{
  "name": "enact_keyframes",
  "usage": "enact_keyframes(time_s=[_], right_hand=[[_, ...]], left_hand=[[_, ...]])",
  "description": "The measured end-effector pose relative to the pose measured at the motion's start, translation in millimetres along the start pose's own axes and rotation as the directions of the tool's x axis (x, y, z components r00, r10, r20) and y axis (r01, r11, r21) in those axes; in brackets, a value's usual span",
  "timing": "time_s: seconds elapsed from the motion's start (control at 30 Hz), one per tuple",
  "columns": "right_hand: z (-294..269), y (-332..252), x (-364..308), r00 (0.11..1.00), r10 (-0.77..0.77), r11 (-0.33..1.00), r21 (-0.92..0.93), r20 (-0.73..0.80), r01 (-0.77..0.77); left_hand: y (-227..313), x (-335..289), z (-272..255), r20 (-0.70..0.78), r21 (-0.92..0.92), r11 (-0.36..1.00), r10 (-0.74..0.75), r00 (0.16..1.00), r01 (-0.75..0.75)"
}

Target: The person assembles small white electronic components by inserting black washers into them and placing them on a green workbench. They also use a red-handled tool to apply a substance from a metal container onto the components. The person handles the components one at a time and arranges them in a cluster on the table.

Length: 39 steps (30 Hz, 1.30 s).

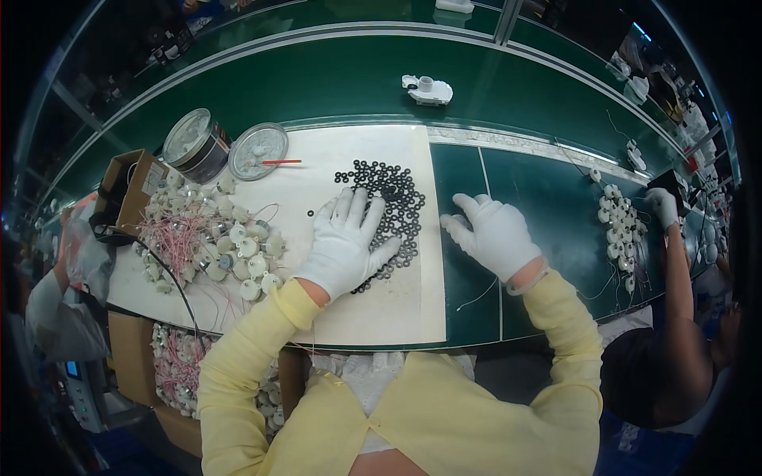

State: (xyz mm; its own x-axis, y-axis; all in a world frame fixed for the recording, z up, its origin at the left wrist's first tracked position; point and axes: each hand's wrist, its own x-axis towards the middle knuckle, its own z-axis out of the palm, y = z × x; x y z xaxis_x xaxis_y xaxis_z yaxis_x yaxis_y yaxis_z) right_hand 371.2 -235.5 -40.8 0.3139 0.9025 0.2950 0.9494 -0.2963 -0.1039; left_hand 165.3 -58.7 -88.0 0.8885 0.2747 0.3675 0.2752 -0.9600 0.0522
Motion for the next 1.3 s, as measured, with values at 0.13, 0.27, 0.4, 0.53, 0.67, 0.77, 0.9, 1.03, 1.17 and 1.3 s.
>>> enact_keyframes(time_s=[0.13,0.27,0.4,0.53,0.67,0.77,0.9,1.03,1.17,1.3], right_hand=[[6,9,-8,0.994,-0.106,0.989,-0.105,-0.023,0.103],[10,1,-6,0.999,-0.033,0.996,-0.088,-0.038,0.030],[12,4,-5,0.994,-0.054,0.996,-0.071,-0.091,0.047],[13,5,-6,0.993,-0.048,0.997,-0.060,-0.106,0.042],[13,6,-6,0.994,-0.046,0.997,-0.071,-0.101,0.039],[14,5,-4,0.991,-0.053,0.997,-0.064,-0.123,0.046],[19,3,-2,0.979,-0.080,0.996,-0.038,-0.188,0.075],[19,6,-4,0.975,-0.083,0.996,-0.048,-0.205,0.075],[15,3,-1,0.995,-0.058,0.996,-0.070,-0.086,0.052],[17,1,0,0.993,-0.073,0.995,-0.074,-0.093,0.067]], left_hand=[[-1,4,2,-0.021,0.015,1.000,0.015,1.000,-0.015],[-1,10,5,-0.035,0.005,1.000,0.005,0.999,-0.004],[2,4,-1,-0.025,0.025,0.999,0.035,0.999,-0.035],[1,5,-8,0.006,0.048,0.998,0.045,0.999,-0.045],[-2,26,-6,-0.066,0.037,0.999,0.028,0.997,-0.026],[5,52,-5,-0.085,-0.034,0.998,0.045,0.995,-0.048],[11,56,18,0.003,-0.027,0.999,0.031,1.000,-0.031],[17,47,24,0.107,-0.049,0.998,0.035,0.994,-0.030],[18,47,24,0.035,-0.017,0.999,0.049,0.998,-0.049],[24,45,17,0.022,-0.049,0.998,0.048,0.999,-0.047]])
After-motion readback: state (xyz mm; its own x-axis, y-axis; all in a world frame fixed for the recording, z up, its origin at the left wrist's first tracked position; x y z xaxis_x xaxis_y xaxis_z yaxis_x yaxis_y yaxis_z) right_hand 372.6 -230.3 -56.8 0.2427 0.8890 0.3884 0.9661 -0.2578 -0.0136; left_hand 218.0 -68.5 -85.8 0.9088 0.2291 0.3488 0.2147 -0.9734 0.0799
